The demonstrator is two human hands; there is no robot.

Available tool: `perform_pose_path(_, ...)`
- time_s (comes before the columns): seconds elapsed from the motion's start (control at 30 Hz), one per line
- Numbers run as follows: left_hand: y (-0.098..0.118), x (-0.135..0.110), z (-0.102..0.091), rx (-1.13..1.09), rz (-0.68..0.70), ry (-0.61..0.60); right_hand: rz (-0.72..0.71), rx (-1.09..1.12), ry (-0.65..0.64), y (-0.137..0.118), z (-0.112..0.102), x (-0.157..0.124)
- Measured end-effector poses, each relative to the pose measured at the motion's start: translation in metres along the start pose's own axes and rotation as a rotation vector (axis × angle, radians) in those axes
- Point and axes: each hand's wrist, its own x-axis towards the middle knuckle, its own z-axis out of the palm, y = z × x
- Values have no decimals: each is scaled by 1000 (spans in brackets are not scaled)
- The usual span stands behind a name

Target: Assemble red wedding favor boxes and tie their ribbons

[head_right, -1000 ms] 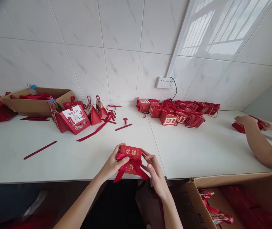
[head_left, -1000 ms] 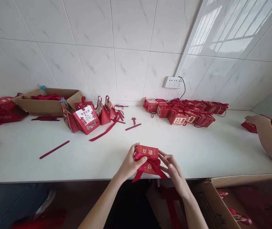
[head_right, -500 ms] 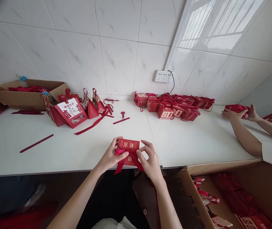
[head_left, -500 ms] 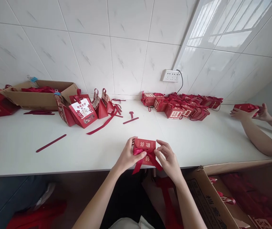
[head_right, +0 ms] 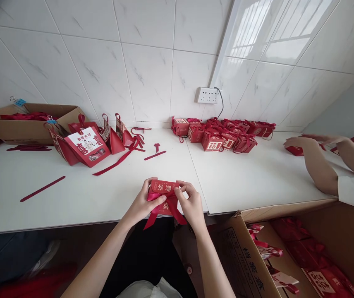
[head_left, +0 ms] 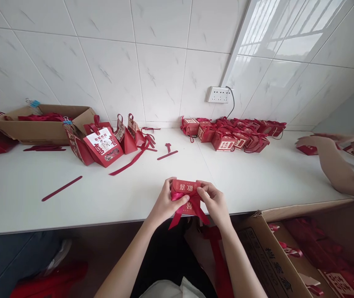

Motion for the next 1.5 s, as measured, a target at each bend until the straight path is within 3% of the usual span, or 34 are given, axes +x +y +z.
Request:
perform_pose_path(0.2, 0, 0, -1, 28, 38, 21, 117, 144, -69, -1, -8, 4)
perform_pose_path(0.43, -8, 2, -1, -111, 56, 32, 89, 163, -18, 6, -4, 1)
perform_pose_path(0.6, -18, 2, 4, -150, 162, 217, 91, 188, -25, 6, -4, -2)
perform_pose_path(0.73, -20, 0, 5, 60, 234, 395, 75, 176, -14, 6, -2, -3)
perform_pose_path(0.83, -19, -2, 5, 214, 292, 438, 66, 148, 5, 9, -1, -3)
perform_pose_path(0.93, -17, -3, 5, 223, 326, 444, 34, 153, 21, 12, -4, -6)
perform_pose_path(1.1, -17, -5, 4, 148, 310, 416, -199, 47, -303, 21, -16, -18)
perform_pose_path(1.17, -17, -5, 4, 106, 299, 391, -251, -57, -348, 23, -19, -22)
perform_pose_path(1.33, -15, 0, 11, -4, 259, 234, -289, -196, -173, 25, -32, -38)
perform_pose_path(1.5, -13, 23, 33, -43, 353, 244, -259, -222, 229, 20, -76, -76)
